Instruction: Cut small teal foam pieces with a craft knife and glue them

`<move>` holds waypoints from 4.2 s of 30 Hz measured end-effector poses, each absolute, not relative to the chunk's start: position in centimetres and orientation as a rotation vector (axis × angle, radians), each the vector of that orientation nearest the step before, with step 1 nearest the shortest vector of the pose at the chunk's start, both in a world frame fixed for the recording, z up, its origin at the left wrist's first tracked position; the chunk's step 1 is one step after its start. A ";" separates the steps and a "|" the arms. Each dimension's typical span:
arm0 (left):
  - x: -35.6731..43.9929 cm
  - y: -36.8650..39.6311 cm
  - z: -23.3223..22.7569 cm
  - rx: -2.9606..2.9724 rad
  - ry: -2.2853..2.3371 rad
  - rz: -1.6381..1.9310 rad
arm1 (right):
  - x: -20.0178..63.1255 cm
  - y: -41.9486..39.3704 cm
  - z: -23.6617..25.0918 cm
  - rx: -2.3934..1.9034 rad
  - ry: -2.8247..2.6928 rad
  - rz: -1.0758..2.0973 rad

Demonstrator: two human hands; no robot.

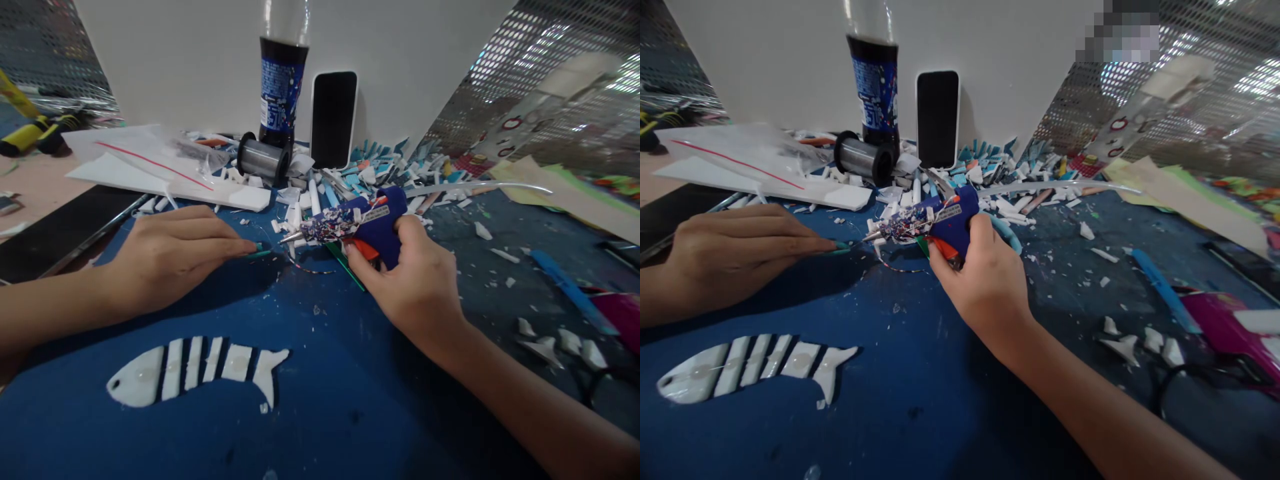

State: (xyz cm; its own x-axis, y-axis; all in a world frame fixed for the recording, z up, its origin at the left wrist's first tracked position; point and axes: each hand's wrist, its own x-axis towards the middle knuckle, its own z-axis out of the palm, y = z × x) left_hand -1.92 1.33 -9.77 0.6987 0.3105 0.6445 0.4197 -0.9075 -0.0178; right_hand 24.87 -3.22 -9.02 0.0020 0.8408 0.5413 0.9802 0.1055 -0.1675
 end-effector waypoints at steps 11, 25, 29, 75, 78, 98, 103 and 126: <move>-2.1 1.2 -10.0 -2.701 -0.597 -0.971 | 25.0 -3.2 -9.3 -1.789 -1.891 -0.384; -2.1 1.1 -10.0 -2.594 -0.578 -0.928 | 25.1 -3.2 -9.3 -1.713 -1.884 -0.436; -2.1 1.1 -10.0 -2.572 -0.588 -0.926 | 25.1 -3.3 -9.2 -1.754 -1.868 -0.390; -2.2 1.1 -10.0 -2.578 -0.584 -0.951 | 24.9 -3.4 -8.9 -1.788 -1.917 -0.374; -2.2 1.0 -10.0 -2.599 -0.589 -0.947 | 24.9 -3.4 -9.0 -1.784 -1.920 -0.378; -2.3 1.1 -10.1 -2.488 -0.672 -0.925 | 24.9 -3.6 -8.8 -1.780 -1.924 -0.324; -2.5 1.2 -10.4 -2.481 -0.712 -0.921 | 24.9 -3.6 -8.7 -1.764 -1.927 -0.384; -2.0 1.0 -10.2 -2.434 -0.695 -0.993 | 25.6 -3.2 -9.1 -1.723 -1.751 -0.438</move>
State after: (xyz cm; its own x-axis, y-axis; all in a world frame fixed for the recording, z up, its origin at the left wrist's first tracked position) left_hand -1.98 1.04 -10.16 0.6201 0.2878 0.7299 0.5872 -0.7872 -0.1884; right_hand 25.61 -3.23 -9.13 0.0590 0.7656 0.6406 0.9771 0.0871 -0.1941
